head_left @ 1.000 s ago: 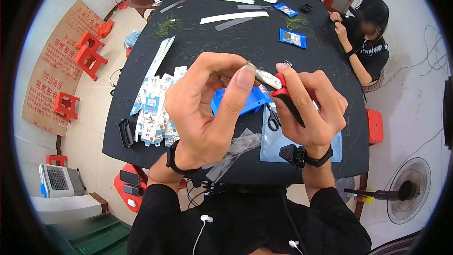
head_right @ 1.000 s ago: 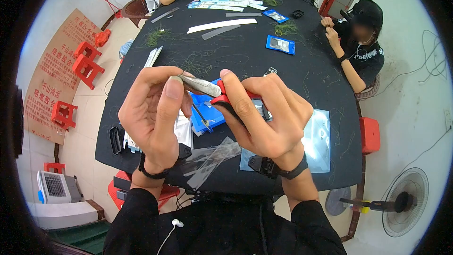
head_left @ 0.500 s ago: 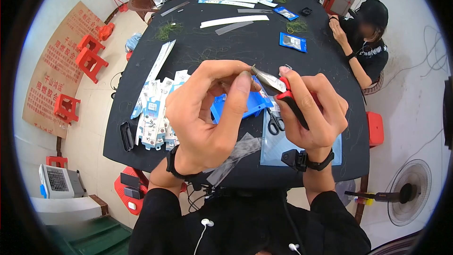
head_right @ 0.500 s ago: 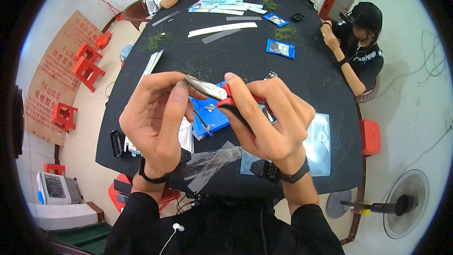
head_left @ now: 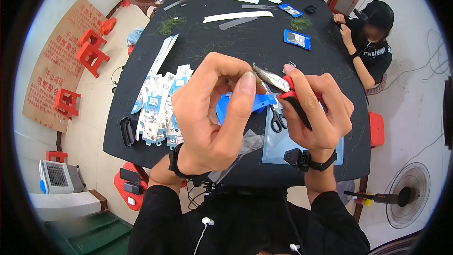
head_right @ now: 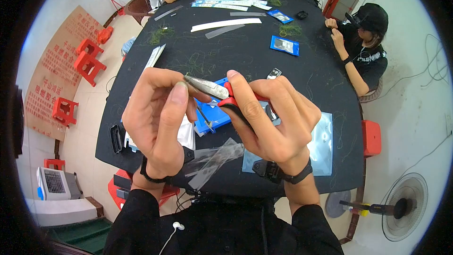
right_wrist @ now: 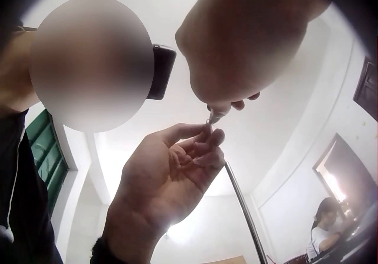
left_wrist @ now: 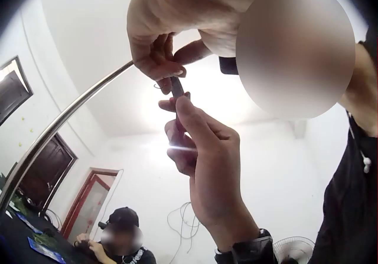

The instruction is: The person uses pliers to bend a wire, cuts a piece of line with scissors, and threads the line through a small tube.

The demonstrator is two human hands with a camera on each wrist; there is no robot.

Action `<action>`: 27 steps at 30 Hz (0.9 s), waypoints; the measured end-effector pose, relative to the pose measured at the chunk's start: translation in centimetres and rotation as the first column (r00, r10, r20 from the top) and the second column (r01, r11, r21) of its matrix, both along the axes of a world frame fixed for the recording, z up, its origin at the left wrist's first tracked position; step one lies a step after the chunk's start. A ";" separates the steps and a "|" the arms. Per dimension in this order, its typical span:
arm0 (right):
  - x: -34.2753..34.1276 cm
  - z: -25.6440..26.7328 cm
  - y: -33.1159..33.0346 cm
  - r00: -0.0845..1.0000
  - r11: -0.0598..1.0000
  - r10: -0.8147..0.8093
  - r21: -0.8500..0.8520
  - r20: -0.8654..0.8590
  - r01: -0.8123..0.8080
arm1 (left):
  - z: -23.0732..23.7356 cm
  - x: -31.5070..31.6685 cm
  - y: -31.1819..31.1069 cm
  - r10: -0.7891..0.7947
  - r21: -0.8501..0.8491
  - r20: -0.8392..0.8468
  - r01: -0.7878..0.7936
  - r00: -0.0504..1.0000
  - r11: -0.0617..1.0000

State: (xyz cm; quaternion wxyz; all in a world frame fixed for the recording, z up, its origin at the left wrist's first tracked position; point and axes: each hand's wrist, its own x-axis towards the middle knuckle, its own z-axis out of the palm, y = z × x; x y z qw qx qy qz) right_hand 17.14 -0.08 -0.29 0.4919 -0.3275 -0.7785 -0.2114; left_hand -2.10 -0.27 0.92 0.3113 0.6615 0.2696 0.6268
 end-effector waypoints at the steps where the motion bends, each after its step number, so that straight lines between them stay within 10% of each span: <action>1: 0.0 0.0 0.1 1.000 1.000 0.008 0.010 0.001 -0.008 | 0.1 -0.1 0.0 0.001 -0.002 0.000 -0.001 1.000 1.000; 27: -0.3 0.0 0.2 0.997 0.997 0.070 -0.013 -0.023 -0.070 | 0.0 -0.4 0.1 -0.041 -0.106 -0.036 0.037 0.999 0.994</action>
